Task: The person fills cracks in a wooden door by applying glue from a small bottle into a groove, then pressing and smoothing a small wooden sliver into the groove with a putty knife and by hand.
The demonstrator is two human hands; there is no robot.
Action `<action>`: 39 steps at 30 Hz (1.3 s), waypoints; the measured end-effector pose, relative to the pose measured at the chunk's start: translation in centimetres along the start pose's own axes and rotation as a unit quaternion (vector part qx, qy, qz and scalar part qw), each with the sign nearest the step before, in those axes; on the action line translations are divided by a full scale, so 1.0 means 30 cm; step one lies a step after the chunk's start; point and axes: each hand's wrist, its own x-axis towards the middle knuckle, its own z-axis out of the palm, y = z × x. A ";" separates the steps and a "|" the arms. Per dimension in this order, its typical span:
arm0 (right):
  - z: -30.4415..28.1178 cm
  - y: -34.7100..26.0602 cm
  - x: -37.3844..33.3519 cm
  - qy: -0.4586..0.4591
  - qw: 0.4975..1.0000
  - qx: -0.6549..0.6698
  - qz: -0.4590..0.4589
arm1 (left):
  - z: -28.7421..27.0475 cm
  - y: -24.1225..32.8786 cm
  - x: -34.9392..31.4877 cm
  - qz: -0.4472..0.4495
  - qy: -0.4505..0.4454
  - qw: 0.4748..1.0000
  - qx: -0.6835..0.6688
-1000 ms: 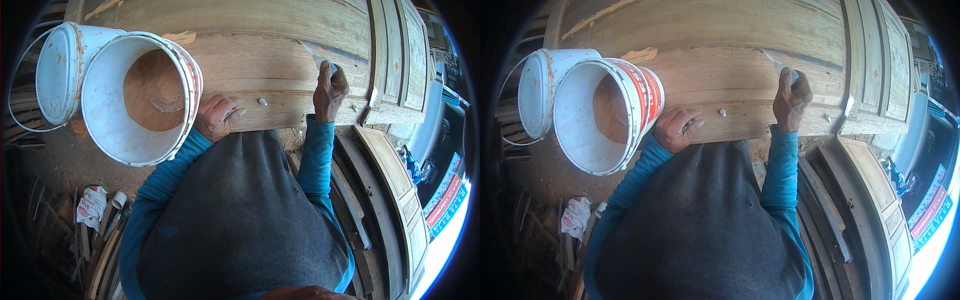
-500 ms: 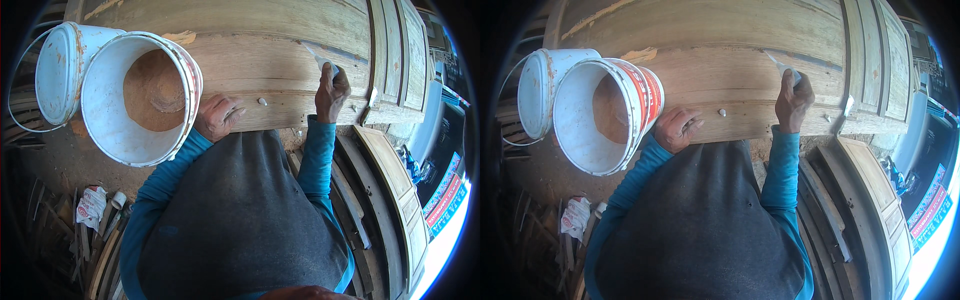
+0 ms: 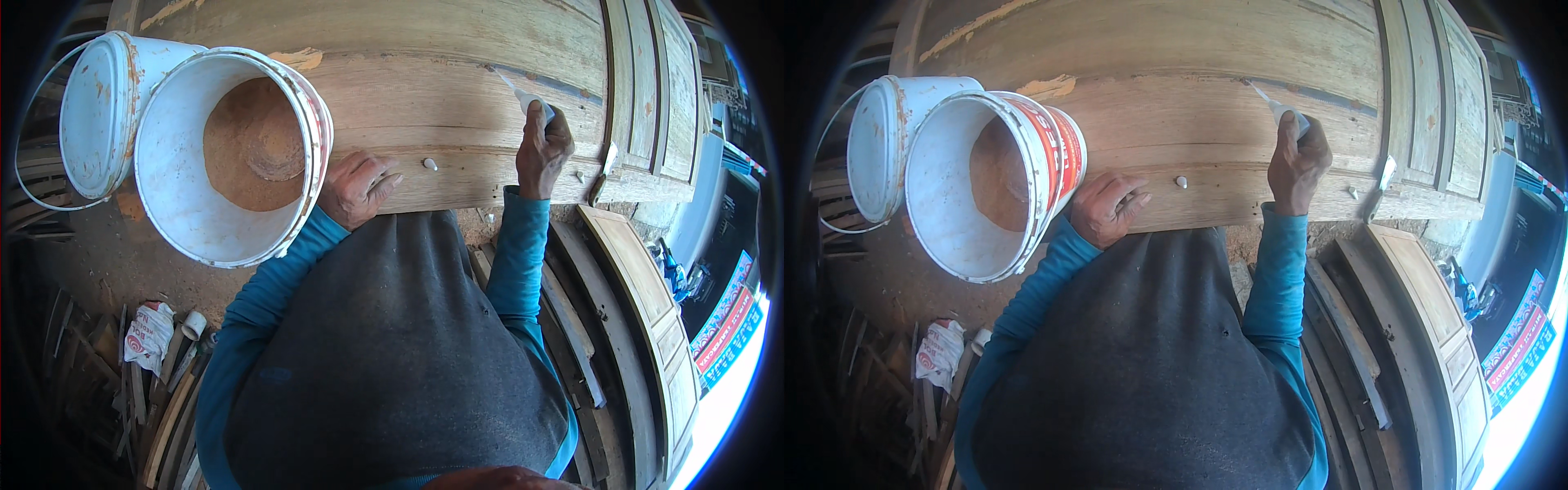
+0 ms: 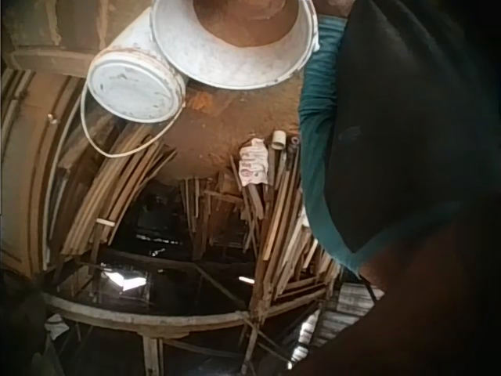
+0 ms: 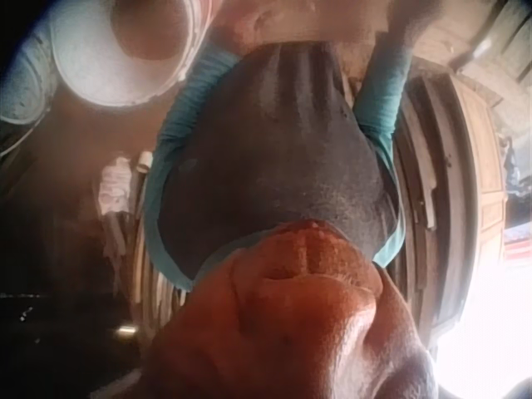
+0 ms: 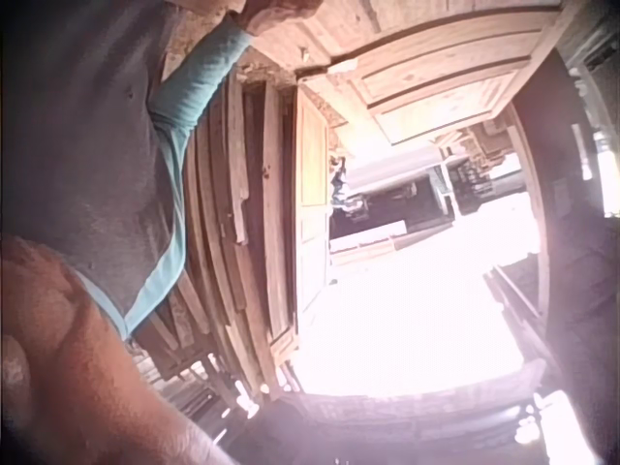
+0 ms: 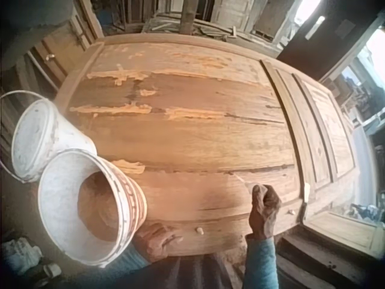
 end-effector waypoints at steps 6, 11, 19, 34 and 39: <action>-0.002 0.013 0.012 -0.003 1.000 0.018 0.011 | 0.013 -0.013 -0.002 -0.011 -0.005 1.000 0.006; 0.005 0.018 0.002 0.005 0.992 0.111 0.057 | 0.014 -0.007 0.000 -0.005 0.005 1.000 0.007; 0.041 -0.040 -0.019 -0.054 0.966 0.216 0.131 | 0.001 0.011 0.002 -0.013 0.001 1.000 0.002; 0.118 -0.067 -0.031 -0.097 0.980 0.155 0.076 | 0.004 0.008 -0.002 -0.030 -0.011 0.999 0.003; 0.123 -0.077 -0.032 -0.104 0.984 0.126 0.077 | 0.000 0.001 0.000 -0.017 -0.006 1.000 0.006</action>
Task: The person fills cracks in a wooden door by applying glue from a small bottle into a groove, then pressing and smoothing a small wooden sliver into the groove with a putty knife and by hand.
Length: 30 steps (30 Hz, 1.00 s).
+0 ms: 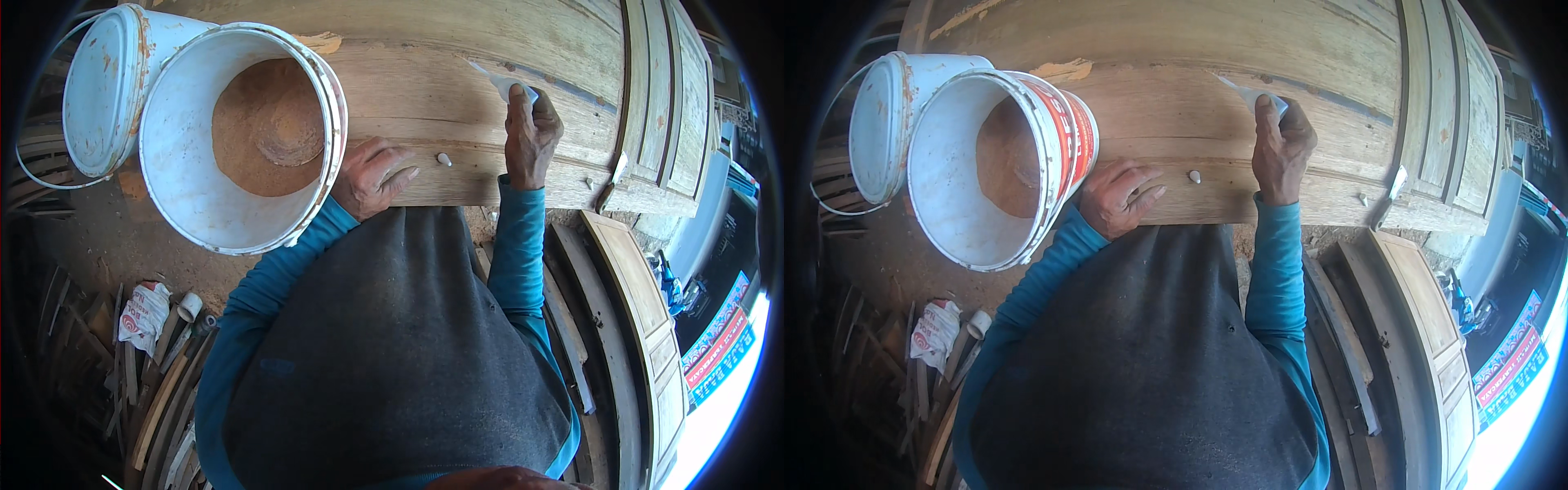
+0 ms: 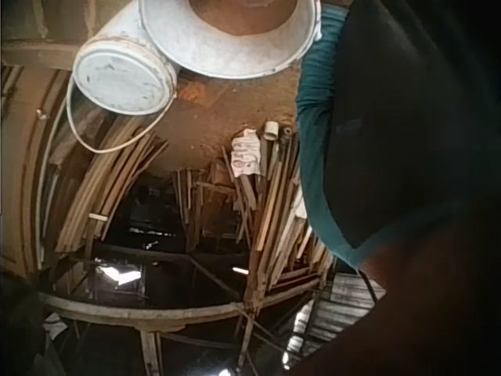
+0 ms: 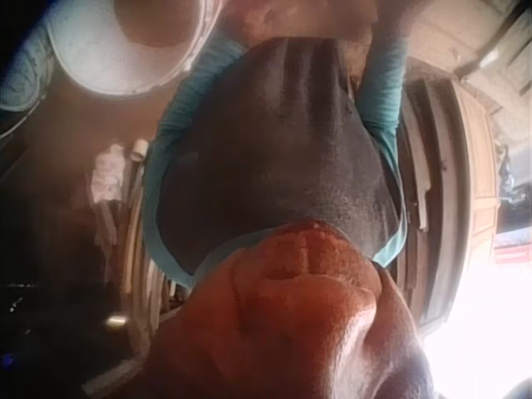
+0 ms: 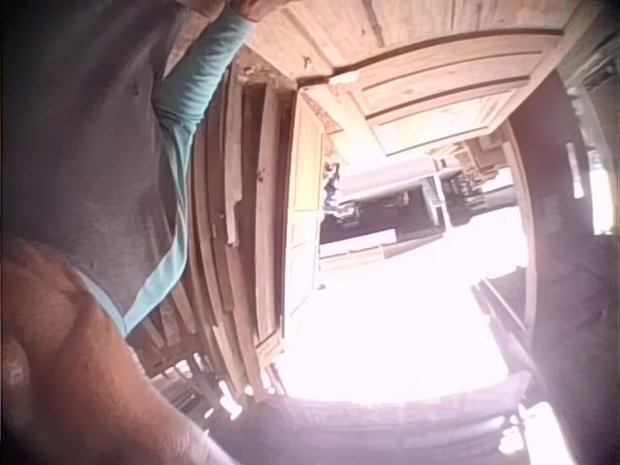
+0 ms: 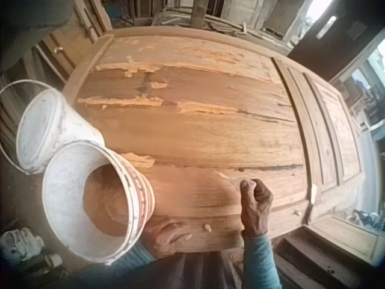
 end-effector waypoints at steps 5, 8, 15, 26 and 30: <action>0.002 0.004 0.002 0.000 1.000 -0.023 -0.010 | 0.001 0.001 0.001 -0.001 0.003 1.000 -0.015; 0.004 -0.007 0.000 -0.002 0.999 -0.028 -0.017 | 0.001 -0.002 0.001 0.004 0.001 1.000 -0.015; -0.003 -0.023 0.003 -0.008 0.999 -0.047 -0.007 | 0.002 -0.002 0.003 0.003 0.005 1.000 -0.021; -0.003 -0.053 0.001 -0.013 0.997 -0.071 -0.023 | -0.008 0.000 0.006 0.005 -0.013 1.000 -0.011; -0.004 -0.055 0.003 -0.014 0.998 -0.061 -0.020 | -0.006 -0.004 0.004 0.004 -0.007 1.000 -0.021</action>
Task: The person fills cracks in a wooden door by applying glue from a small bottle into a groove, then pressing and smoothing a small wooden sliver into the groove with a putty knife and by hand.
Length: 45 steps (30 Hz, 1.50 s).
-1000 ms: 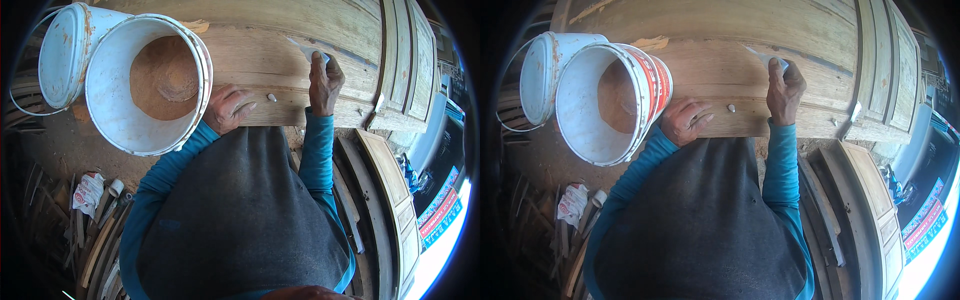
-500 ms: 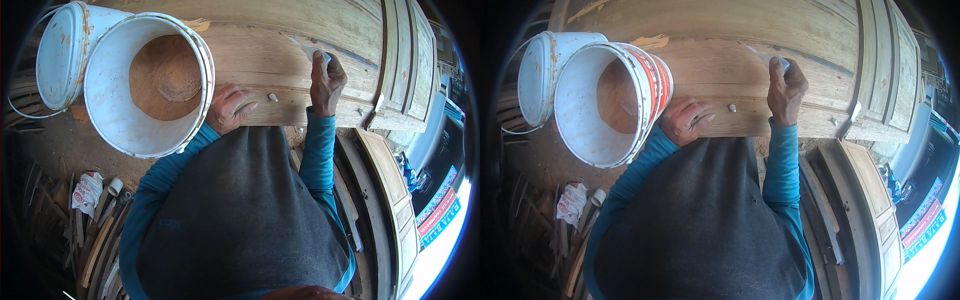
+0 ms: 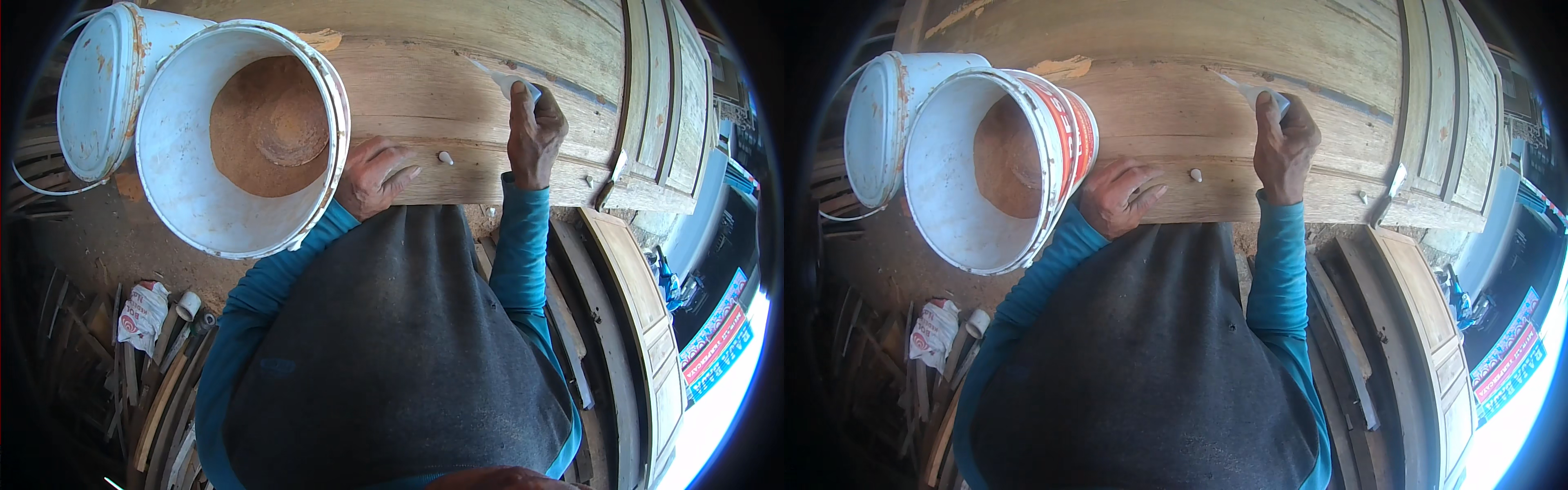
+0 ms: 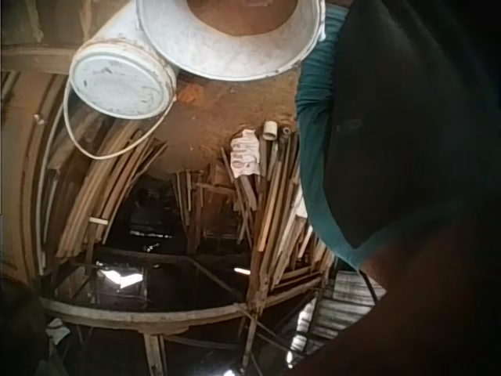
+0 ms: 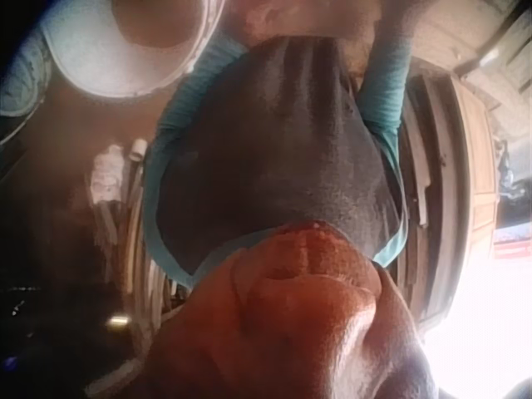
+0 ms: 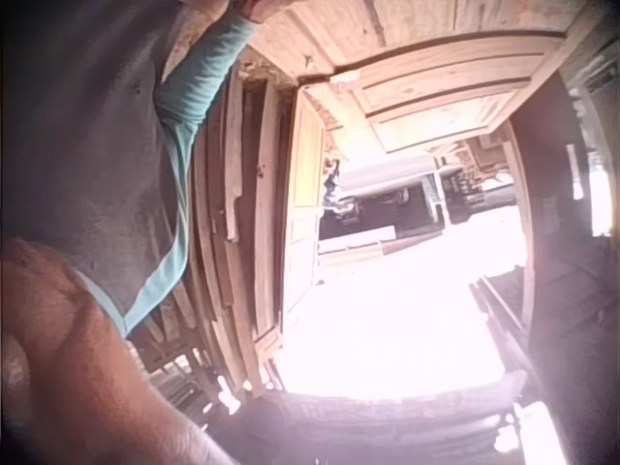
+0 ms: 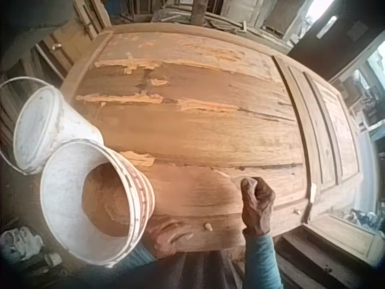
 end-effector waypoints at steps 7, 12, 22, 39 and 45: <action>-0.008 0.004 0.008 0.007 1.000 -0.007 -0.018 | 0.006 -0.007 -0.004 0.006 0.003 1.000 0.011; -0.001 -0.006 0.006 0.005 0.999 -0.010 -0.030 | 0.008 -0.005 -0.003 0.008 0.007 1.000 0.012; -0.002 -0.017 0.002 -0.009 1.000 -0.010 -0.026 | 0.006 -0.005 -0.003 0.004 0.003 1.000 0.004; -0.019 0.013 0.015 0.010 0.999 -0.038 -0.019 | 0.005 -0.003 -0.001 0.008 0.005 1.000 0.014; -0.023 -0.003 0.011 0.000 0.999 -0.038 -0.026 | 0.006 -0.005 0.001 0.010 0.008 1.000 0.009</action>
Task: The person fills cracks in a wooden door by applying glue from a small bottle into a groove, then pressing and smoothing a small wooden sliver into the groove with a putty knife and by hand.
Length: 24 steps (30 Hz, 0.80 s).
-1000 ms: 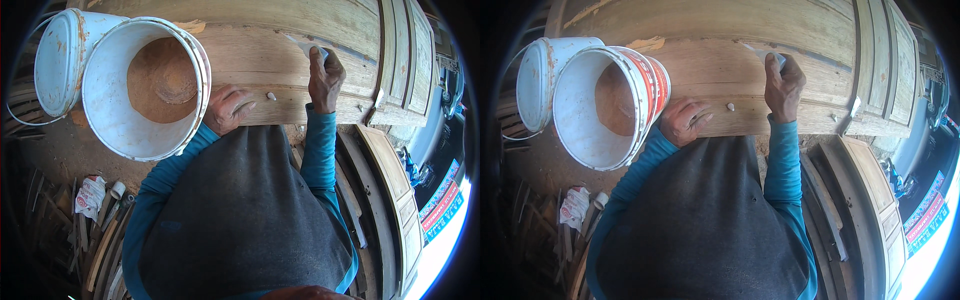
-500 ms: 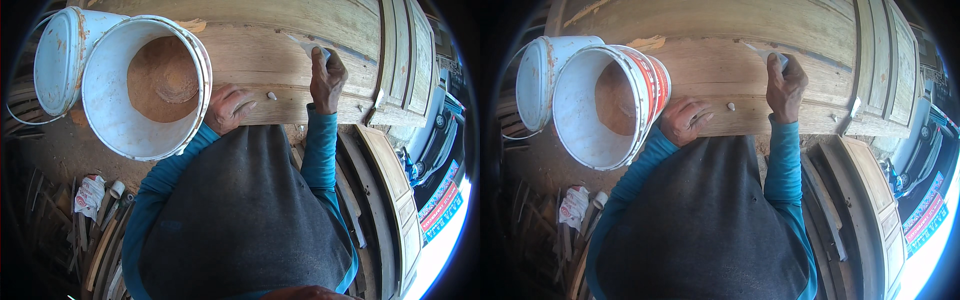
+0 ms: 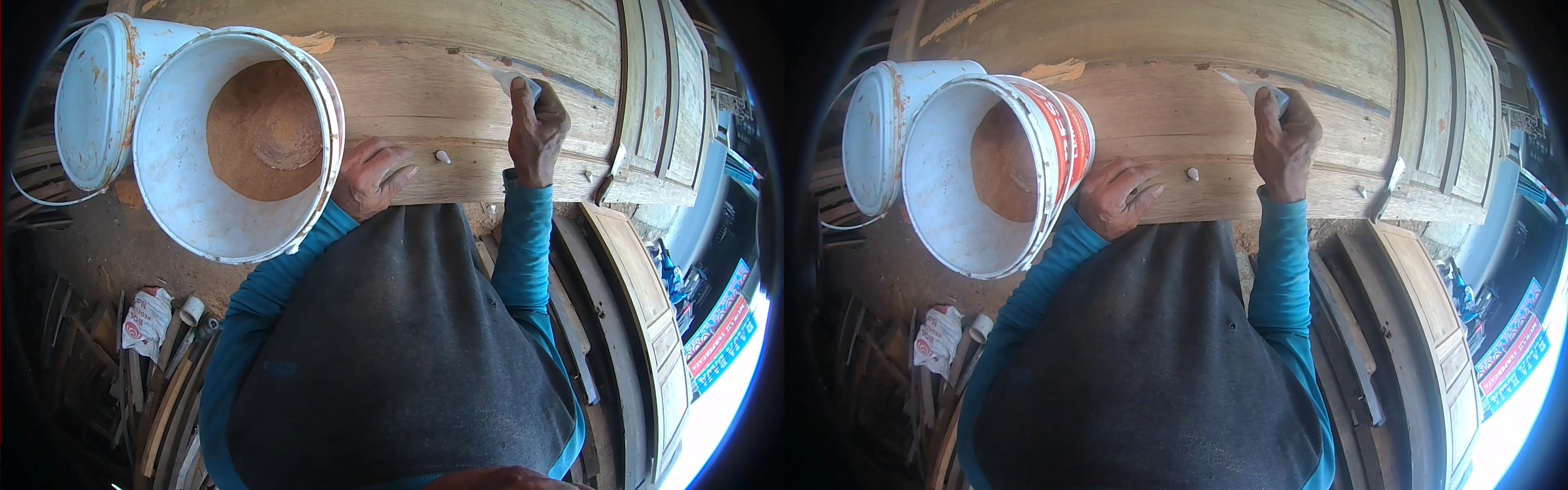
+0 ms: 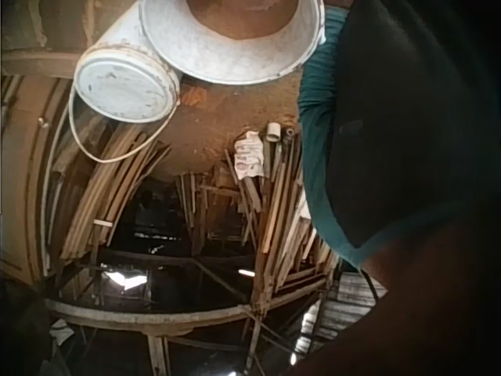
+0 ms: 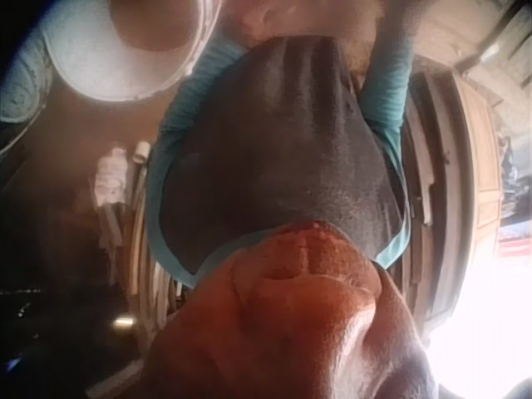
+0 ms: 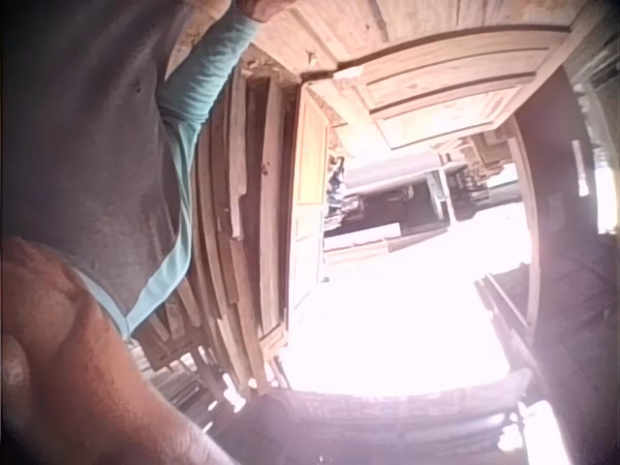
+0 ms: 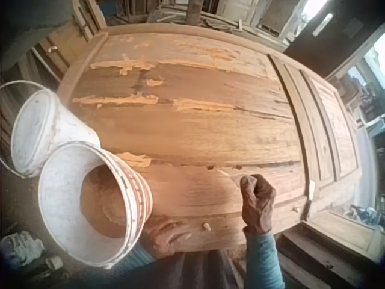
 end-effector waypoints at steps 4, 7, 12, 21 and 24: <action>0.001 -0.009 -0.002 -0.003 1.000 0.016 0.006 | 0.001 0.001 0.001 0.000 0.000 1.000 0.000; -0.007 -0.003 0.001 0.004 1.000 -0.010 0.003 | -0.001 0.003 0.001 0.000 0.001 1.000 0.000; -0.014 -0.002 0.001 0.000 1.000 -0.004 0.006 | -0.001 0.000 -0.002 -0.003 -0.004 1.000 0.009; -0.001 -0.005 0.005 -0.003 1.000 0.004 0.007 | 0.001 0.002 -0.002 -0.007 -0.001 1.000 0.000; -0.001 -0.005 0.007 -0.007 1.000 -0.006 0.011 | 0.002 0.002 0.001 -0.002 0.004 1.000 -0.001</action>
